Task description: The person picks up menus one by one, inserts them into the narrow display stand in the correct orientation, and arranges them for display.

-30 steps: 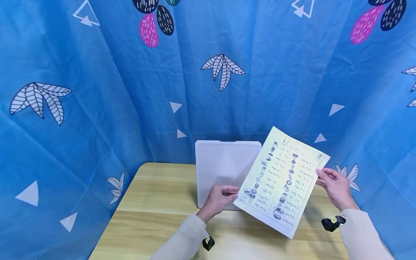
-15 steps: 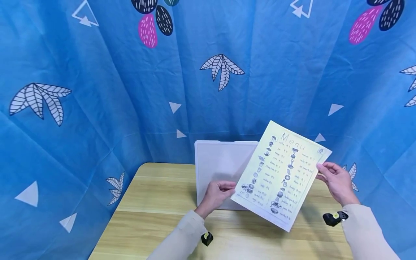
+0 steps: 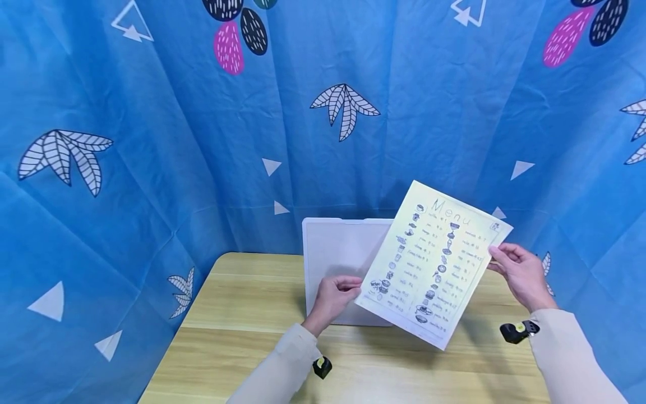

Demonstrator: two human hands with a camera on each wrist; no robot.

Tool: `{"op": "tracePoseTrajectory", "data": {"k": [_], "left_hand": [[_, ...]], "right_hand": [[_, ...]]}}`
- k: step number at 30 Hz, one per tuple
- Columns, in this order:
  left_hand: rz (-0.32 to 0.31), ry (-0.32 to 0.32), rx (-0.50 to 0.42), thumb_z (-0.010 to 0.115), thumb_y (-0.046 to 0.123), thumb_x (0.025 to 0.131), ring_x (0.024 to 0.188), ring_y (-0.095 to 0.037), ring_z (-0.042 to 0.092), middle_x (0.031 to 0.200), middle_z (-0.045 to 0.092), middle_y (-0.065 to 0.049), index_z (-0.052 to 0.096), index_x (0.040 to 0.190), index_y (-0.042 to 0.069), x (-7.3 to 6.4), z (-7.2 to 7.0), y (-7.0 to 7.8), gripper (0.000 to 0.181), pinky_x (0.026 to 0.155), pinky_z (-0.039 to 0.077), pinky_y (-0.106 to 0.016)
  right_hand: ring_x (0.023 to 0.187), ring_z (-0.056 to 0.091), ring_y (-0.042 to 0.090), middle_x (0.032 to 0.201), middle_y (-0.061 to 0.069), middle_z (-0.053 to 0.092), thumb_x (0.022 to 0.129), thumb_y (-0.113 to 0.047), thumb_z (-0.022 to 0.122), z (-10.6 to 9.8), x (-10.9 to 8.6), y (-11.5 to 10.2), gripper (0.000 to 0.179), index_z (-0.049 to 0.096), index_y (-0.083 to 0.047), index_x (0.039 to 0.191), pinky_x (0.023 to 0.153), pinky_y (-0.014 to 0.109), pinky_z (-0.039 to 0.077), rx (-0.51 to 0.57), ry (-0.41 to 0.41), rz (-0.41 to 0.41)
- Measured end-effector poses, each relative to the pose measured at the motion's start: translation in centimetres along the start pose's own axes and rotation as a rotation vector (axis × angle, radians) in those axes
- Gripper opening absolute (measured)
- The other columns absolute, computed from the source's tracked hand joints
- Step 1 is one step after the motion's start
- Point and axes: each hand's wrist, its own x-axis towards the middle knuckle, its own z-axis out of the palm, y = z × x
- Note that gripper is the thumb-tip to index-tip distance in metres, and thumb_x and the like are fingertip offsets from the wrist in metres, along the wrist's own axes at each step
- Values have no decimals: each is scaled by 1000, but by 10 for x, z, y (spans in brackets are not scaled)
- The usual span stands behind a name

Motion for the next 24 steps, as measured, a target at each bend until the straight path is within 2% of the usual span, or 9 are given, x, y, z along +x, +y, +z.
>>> {"op": "tracePoseTrajectory", "data": {"k": [15, 24], "left_hand": [[-42, 54, -31, 76, 0, 85, 90, -17, 71, 95, 75, -7, 76, 102, 2, 5, -8, 12, 17, 77, 57, -23], [-39, 86, -8, 76, 2, 86, 89, -15, 70, 95, 75, -6, 76, 102, 4, 8, -16, 17, 16, 76, 56, -23]], "right_hand": [[75, 72, 12, 84, 3, 72, 95, 2, 64, 14, 11, -11, 7, 67, -1, 89, 66, 25, 59, 37, -34, -31], [77, 71, 9, 86, 0, 72, 95, -3, 66, 21, 17, -19, 4, 68, -5, 91, 67, 22, 58, -20, -57, -6]]}}
